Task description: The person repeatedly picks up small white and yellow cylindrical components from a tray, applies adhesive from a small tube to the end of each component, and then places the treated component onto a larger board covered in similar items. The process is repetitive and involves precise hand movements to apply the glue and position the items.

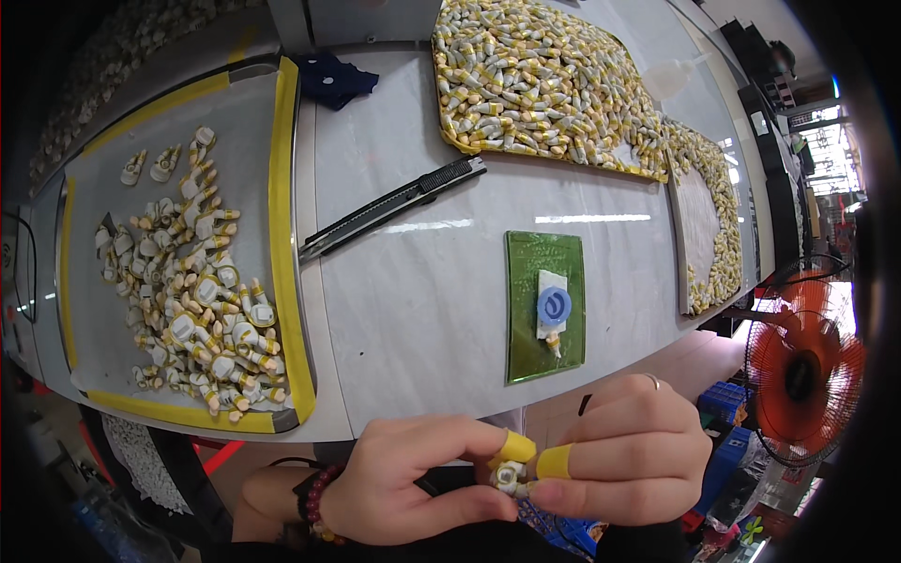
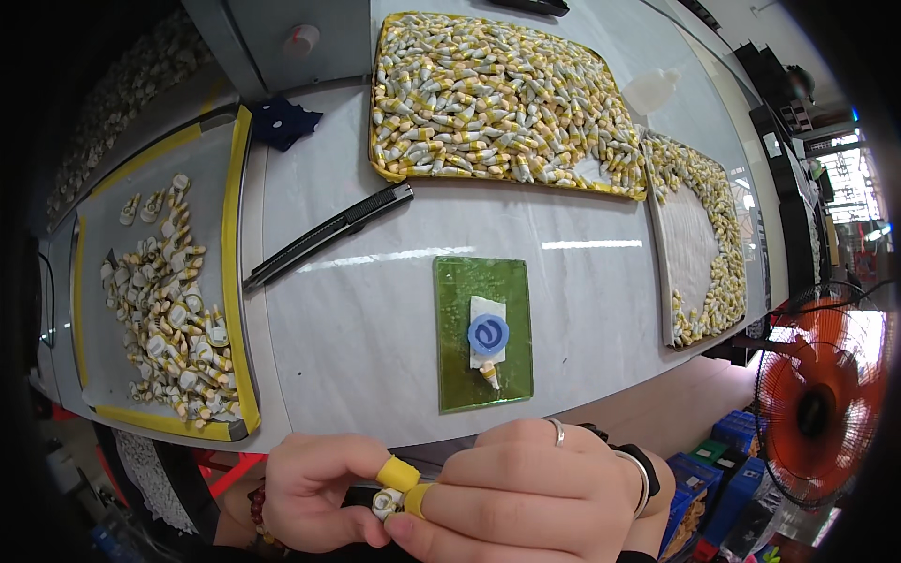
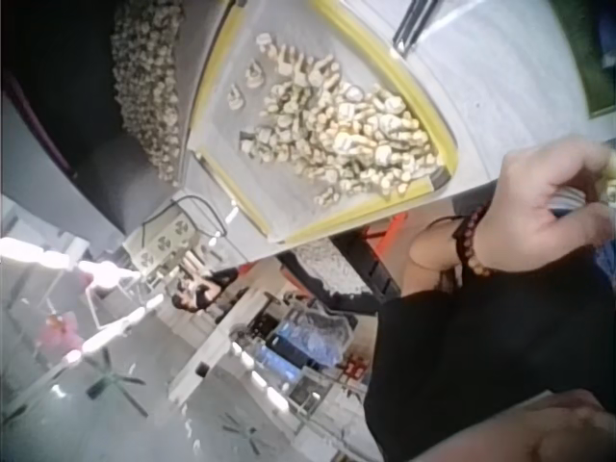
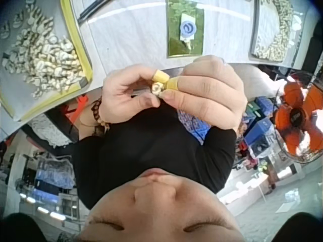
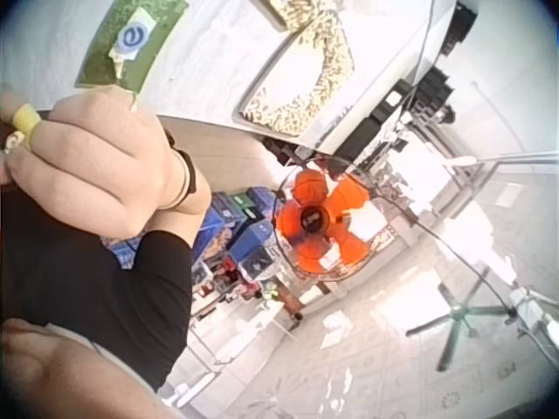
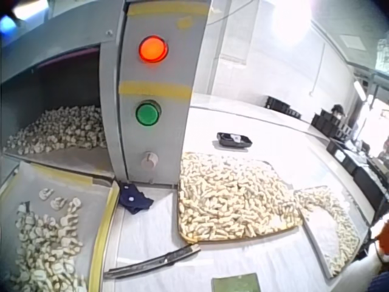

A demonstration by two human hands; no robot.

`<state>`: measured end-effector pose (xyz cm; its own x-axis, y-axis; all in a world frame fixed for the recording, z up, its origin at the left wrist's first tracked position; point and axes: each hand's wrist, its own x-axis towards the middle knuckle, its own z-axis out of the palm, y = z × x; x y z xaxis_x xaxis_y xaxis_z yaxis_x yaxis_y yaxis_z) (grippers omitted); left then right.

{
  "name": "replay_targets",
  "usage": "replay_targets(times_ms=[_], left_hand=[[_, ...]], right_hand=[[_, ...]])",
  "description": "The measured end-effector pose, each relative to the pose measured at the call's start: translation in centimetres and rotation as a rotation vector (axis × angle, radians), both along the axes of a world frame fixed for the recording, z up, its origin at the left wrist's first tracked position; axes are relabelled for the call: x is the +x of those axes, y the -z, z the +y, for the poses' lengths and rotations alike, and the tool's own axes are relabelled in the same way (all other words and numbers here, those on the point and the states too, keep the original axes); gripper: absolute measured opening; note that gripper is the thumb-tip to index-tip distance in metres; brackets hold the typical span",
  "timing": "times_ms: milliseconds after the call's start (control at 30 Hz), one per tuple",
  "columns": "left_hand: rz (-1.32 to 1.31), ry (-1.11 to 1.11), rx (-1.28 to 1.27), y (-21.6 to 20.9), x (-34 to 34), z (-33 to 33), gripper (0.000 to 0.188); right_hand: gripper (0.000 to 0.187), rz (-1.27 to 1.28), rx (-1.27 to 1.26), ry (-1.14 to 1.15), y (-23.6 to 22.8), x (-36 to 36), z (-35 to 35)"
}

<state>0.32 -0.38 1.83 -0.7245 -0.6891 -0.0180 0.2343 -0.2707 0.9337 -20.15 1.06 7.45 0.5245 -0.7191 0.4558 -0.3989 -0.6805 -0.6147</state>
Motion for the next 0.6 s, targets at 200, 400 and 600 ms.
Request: replay_targets(times_ms=[200, 400, 600], left_hand=[[0.080, -0.099, -0.212, 0.4, -0.4, -0.1, 0.035], [0.141, -0.174, -0.286, 0.5, -0.8, -0.1, 0.032], [0.144, -0.184, -0.281, 0.0, -0.9, 0.0, 0.028]], right_hand=[[0.013, 0.008, -0.004, 0.058, -0.5, -0.3, 1.0], [0.015, -0.149, -0.207, 0.132, 0.7, 0.8, 1.3], [0.017, -0.264, -0.270, 0.290, 0.0, 2.5, 0.9]])
